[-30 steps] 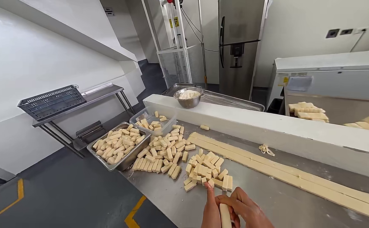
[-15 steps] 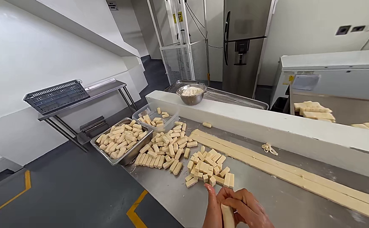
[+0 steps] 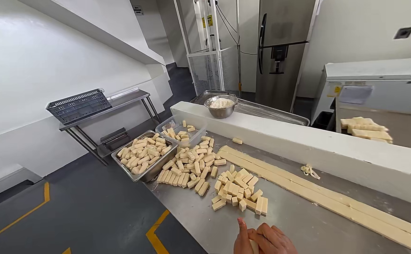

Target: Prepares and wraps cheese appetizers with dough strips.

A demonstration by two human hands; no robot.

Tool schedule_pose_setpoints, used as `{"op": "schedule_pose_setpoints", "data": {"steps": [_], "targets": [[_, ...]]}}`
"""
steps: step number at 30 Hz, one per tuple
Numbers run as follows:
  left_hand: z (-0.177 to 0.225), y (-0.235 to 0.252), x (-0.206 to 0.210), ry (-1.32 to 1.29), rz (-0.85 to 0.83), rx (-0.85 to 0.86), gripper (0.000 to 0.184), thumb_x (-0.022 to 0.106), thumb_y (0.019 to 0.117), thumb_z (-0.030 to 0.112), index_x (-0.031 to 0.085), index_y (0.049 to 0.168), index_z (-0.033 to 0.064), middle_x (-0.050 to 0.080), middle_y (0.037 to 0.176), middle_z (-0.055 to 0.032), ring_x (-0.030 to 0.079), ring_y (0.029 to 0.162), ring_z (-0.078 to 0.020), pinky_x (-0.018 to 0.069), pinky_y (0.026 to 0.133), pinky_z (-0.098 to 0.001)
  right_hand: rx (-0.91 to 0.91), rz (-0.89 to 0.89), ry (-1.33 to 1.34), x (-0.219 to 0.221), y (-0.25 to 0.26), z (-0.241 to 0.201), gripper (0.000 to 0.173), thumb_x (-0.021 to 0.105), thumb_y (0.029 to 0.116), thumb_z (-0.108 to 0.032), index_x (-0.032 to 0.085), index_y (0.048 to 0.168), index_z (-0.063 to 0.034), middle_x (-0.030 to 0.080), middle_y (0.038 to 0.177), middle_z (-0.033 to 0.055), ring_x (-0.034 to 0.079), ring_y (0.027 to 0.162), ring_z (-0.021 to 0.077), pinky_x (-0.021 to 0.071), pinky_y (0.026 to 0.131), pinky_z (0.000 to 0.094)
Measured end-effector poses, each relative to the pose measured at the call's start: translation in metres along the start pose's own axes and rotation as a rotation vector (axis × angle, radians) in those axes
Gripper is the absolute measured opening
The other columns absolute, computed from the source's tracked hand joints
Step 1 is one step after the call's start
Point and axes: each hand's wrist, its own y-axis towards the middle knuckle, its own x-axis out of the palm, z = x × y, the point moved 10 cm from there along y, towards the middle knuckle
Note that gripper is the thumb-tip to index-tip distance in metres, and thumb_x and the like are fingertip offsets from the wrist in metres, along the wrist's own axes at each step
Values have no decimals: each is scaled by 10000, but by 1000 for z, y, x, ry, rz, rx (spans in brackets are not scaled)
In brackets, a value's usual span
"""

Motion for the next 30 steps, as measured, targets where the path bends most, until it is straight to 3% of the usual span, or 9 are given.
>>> {"op": "schedule_pose_setpoints", "data": {"steps": [4, 7, 10, 13, 15, 17, 21, 24, 30], "targets": [[37, 39, -41, 8, 95, 26, 797, -5, 1043, 619, 534, 962, 37, 571, 614, -2, 558, 490, -97, 498, 482, -240, 559, -323, 361, 35, -24, 52, 869, 875, 786, -274, 461, 1430, 136, 582, 1213, 352, 626, 1046, 464, 519, 919, 581], [143, 74, -74, -110, 204, 127, 839, 36, 1048, 630, 416, 1336, -61, 632, 1009, -190, 670, 807, -242, 582, 720, -362, 736, -377, 487, 34, -49, 76, 458, 603, 978, -65, 507, 1387, 116, 640, 1140, 306, 655, 991, 408, 522, 912, 545], [231, 104, -101, -8, 257, 286, 768, 103, 1072, 596, 84, 1609, 47, 428, 1487, -303, 599, 1211, -374, 520, 990, -461, 770, -362, 588, 27, -60, 81, 276, 514, 993, 0, 636, 1229, 75, 693, 980, 185, 661, 835, 238, 541, 804, 424], [248, 126, -115, 472, 264, 393, 555, 448, 1105, 280, 299, 1535, -38, 515, 1416, -314, 582, 1248, -402, 488, 1038, -508, 754, -215, 752, 20, -62, 82, 151, 599, 952, 23, 697, 1064, 45, 734, 916, 73, 687, 811, 83, 571, 802, 284], [216, 130, -104, 964, 196, 372, 431, 601, 1031, 253, 585, 1321, -64, 660, 1220, -257, 651, 1137, -368, 509, 1020, -519, 634, -100, 841, 15, -60, 82, 120, 608, 950, 35, 711, 1010, 45, 756, 955, 53, 713, 885, 74, 585, 874, 286], [176, 124, -89, 1202, 134, 318, 456, 657, 990, 289, 614, 1323, -19, 648, 1228, -254, 622, 1165, -387, 470, 1049, -546, 532, -43, 866, 16, -58, 85, 121, 570, 975, 28, 686, 1011, 28, 753, 975, 31, 706, 893, 60, 583, 856, 274], [148, 132, -90, 1245, 207, 292, 529, 676, 984, 285, 552, 1391, -30, 602, 1325, -270, 564, 1269, -400, 415, 1119, -518, 508, -75, 723, 26, -54, 89, 118, 572, 1005, -40, 650, 1040, 42, 665, 792, 32, 612, 695, 38, 521, 678, 231], [153, 134, -101, 1236, 259, 236, 383, 626, 1006, 186, 616, 1320, -33, 633, 1295, -249, 587, 1253, -368, 420, 1112, -502, 482, -63, 715, 27, -43, 88, 113, 595, 998, -53, 670, 1004, 30, 680, 805, 22, 620, 716, 11, 526, 698, 204], [130, 103, -142, 570, 266, 226, 327, 617, 973, -15, 589, 1292, -81, 613, 1242, -274, 668, 1075, -339, 583, 913, -466, 420, -9, 668, 21, -33, 97, 117, 643, 978, -94, 703, 1011, 2, 676, 777, -8, 589, 667, -17, 503, 637, 163]]}}
